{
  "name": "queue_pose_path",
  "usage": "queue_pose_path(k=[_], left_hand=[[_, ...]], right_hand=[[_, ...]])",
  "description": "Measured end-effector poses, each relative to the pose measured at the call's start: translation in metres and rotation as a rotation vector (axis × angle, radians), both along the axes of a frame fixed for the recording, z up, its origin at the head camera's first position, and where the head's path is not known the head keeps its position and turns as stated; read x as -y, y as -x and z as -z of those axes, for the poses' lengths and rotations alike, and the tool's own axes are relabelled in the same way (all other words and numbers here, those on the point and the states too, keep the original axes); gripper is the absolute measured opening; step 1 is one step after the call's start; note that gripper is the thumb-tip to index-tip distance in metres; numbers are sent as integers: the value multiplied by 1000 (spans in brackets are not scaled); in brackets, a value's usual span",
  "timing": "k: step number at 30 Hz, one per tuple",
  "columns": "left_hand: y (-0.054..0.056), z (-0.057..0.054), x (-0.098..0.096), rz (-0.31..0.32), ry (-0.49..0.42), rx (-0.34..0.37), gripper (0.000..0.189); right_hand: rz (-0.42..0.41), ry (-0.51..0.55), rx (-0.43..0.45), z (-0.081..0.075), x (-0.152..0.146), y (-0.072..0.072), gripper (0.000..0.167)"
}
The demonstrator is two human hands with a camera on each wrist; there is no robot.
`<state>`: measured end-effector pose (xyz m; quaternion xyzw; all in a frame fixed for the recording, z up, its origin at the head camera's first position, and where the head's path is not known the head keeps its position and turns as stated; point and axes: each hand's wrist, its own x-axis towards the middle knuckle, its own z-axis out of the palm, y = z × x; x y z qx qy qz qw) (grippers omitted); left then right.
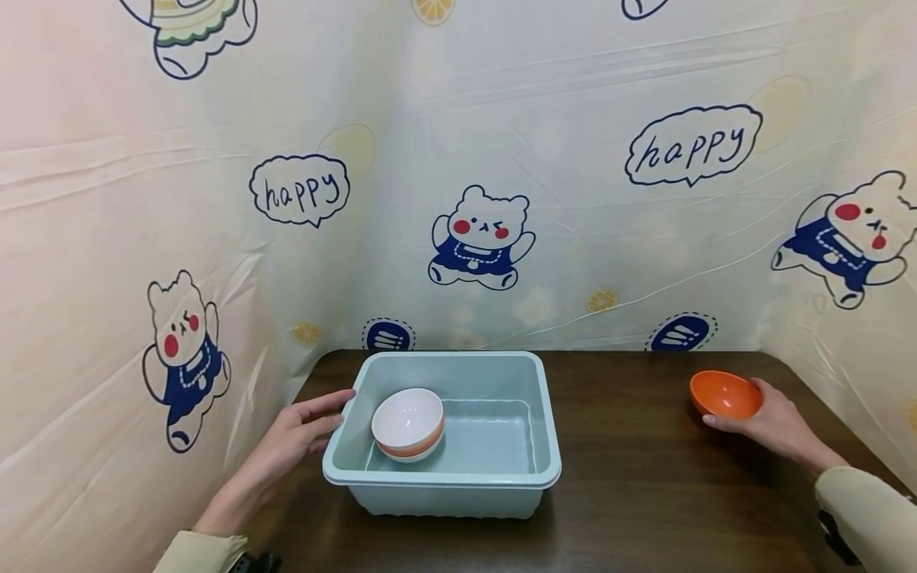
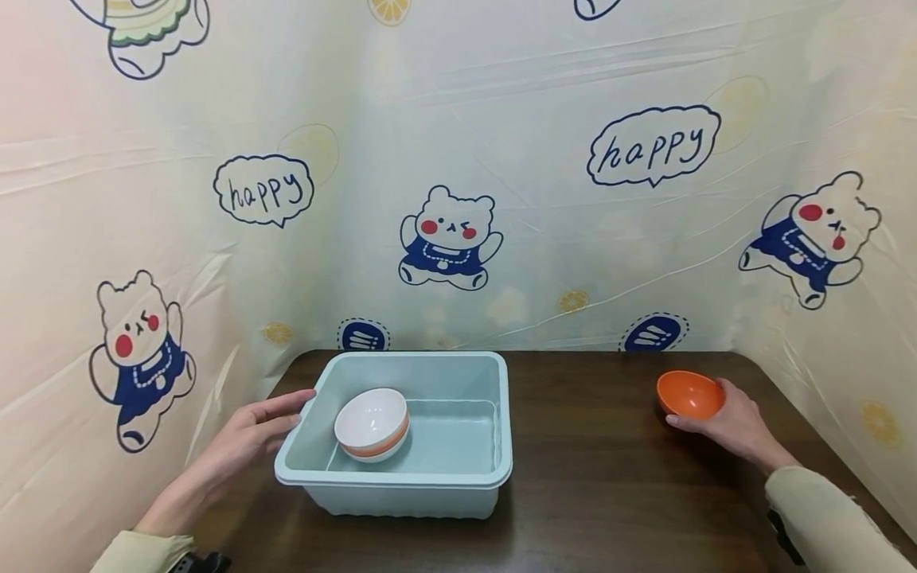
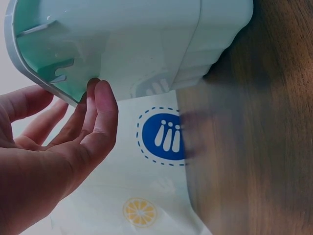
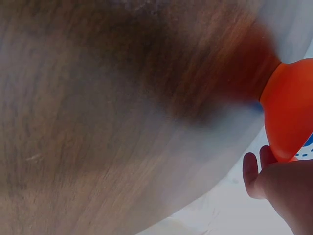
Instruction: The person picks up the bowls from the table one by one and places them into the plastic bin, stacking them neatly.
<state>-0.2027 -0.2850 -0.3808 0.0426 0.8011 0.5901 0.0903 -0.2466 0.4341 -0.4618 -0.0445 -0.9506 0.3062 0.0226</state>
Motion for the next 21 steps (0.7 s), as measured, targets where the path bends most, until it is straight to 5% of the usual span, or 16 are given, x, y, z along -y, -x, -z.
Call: queue_pose_path(k=[21], left_hand=[[-1, 0, -1, -9, -19, -11, 53]], right_hand=[[14, 22, -1, 3, 0, 1, 126]])
